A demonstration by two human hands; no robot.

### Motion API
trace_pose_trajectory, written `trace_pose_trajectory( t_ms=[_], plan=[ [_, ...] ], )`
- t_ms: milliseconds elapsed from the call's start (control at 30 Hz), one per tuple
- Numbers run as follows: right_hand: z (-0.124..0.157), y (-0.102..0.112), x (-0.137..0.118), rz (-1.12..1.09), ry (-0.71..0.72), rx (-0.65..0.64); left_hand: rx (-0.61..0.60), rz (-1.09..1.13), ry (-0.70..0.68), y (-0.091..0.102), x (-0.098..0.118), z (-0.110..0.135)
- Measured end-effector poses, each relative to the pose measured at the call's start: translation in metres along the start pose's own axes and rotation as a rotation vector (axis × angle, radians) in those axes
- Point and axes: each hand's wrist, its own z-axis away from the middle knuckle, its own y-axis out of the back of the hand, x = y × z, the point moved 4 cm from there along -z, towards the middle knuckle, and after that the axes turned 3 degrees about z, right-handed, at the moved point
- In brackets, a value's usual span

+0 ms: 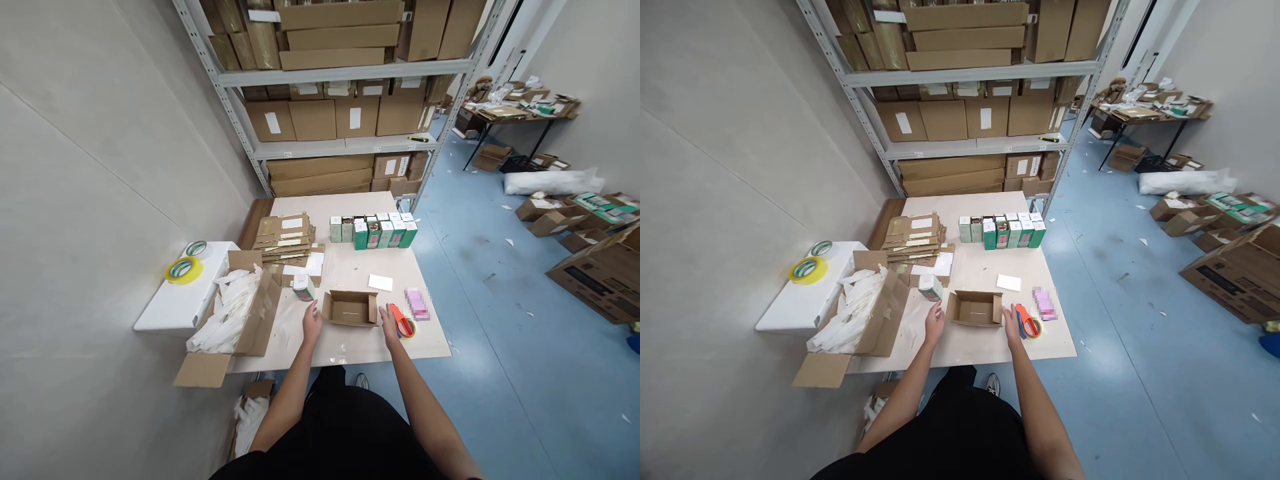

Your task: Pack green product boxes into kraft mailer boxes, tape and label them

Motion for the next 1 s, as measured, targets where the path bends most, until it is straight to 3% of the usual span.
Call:
trace_pose_trajectory(
  t_ms=[67, 167, 233, 333, 467, 567, 667, 867, 1000],
  plan=[
    [-0.005, -0.003, -0.012, 0.064, 0.014, -0.023, 0.009, -0.077, -0.135, 0.001, 0.025, -0.010],
    [-0.009, -0.017, -0.030, 0.232, 0.028, -0.082, -0.277, -0.269, -0.244, -0.021, 0.051, -0.025],
    [-0.008, -0.027, -0.037, 0.374, 0.024, -0.088, -0.427, -0.420, -0.148, -0.033, 0.050, -0.031],
    [-0.005, -0.037, -0.044, 0.573, 0.050, -0.044, -0.539, -0.527, -0.010, -0.041, 0.035, -0.031],
    [0.001, -0.042, -0.050, 0.835, 0.090, -0.041, -0.681, -0.564, -0.033, -0.046, 0.015, -0.011],
    [0.003, -0.045, -0.052, 0.934, 0.139, -0.053, -0.605, -0.615, -0.079, -0.049, 0.007, 0.005],
    [0.003, -0.040, -0.047, 0.879, 0.167, -0.030, -0.515, -0.680, -0.107, -0.054, 0.006, 0.014],
    [-0.006, -0.003, -0.028, 0.631, 0.086, 0.096, -0.451, -0.634, -0.114, -0.053, 0.017, 0.013],
    [-0.008, 0.016, -0.026, 0.655, 0.110, 0.135, -0.392, -0.549, -0.207, -0.044, 0.027, 0.025]
  ],
)
